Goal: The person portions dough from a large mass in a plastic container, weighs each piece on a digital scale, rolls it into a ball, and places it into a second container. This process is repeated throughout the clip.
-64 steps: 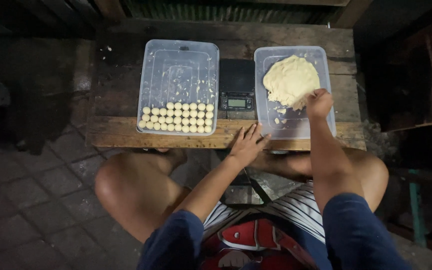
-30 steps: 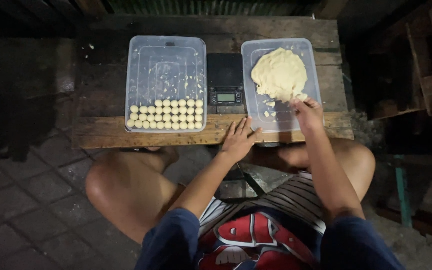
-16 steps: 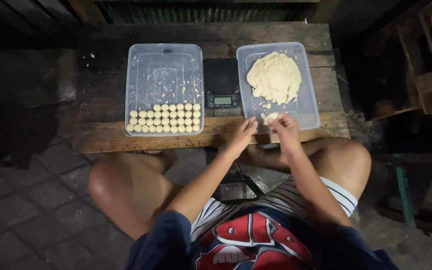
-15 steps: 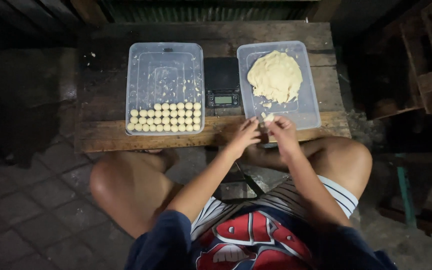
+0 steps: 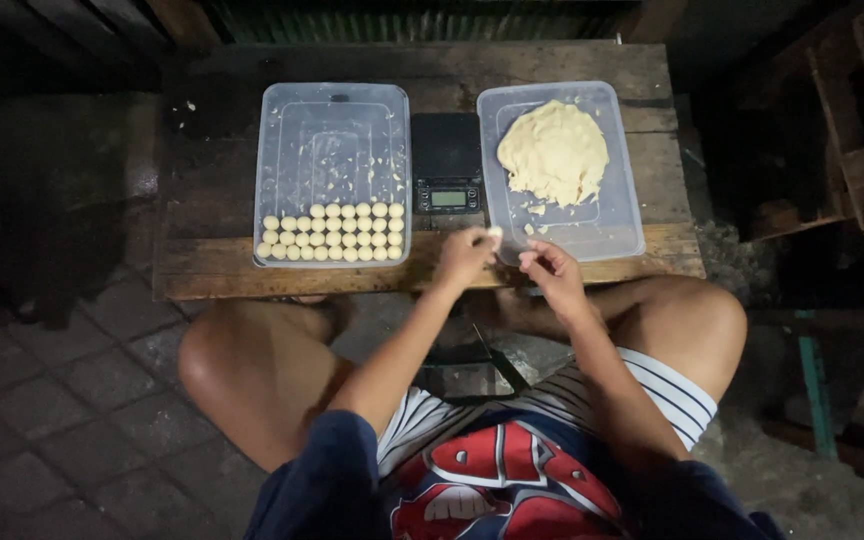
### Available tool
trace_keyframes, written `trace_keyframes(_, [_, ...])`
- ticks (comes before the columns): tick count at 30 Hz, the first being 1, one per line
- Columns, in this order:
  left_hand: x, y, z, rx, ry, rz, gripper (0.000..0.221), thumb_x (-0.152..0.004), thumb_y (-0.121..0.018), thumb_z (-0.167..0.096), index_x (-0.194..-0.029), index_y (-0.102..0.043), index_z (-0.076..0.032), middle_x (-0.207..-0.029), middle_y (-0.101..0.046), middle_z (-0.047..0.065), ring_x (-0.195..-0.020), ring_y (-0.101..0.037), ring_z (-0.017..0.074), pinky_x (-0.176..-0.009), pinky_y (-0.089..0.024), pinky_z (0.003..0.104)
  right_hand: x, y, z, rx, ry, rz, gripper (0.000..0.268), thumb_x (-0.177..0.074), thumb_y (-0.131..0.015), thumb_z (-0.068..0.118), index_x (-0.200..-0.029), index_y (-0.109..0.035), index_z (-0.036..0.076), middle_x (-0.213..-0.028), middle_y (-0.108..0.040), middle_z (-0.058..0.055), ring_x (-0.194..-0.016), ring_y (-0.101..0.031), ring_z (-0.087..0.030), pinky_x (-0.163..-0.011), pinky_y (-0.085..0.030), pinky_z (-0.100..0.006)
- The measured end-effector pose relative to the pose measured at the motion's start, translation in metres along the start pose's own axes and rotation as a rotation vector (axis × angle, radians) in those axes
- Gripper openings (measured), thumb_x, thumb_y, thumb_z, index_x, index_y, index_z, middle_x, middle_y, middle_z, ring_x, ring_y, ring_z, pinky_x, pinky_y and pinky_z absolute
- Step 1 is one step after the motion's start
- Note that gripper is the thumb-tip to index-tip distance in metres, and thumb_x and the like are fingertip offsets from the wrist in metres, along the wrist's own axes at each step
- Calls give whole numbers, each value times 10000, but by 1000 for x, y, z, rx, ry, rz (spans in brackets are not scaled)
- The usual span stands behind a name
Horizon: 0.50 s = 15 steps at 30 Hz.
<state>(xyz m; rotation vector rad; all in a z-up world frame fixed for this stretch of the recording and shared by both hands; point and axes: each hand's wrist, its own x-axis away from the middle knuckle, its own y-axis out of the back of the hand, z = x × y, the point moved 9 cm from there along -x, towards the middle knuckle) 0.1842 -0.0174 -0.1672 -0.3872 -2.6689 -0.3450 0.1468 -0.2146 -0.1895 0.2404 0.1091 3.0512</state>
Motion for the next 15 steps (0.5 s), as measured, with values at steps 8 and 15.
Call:
trace_keyframes(8, [-50, 72, -19, -411, -29, -248, 253, -936, -632, -324, -1103, -681, -140, -1025, -754, 175, -1054, -726, 400, -895, -574, 526, 3, 0, -5, -44, -33, -55, 317, -955, -702, 21, -1268, -655, 8, -1017, -715, -114, -889, -725, -163, -766, -597, -236])
trace_keyframes(15, [-93, 91, -49, -456, -149, -297, 265, -979, -600, -298, -1172, -714, -156, -1134, -711, 147, -1118, -697, 347, -974, -551, 495, -7, 3, -40, 75, 46, -8, 312, -960, -729, 41, -1265, -682, -6, -995, -736, -119, -893, -700, -150, -841, -587, -308])
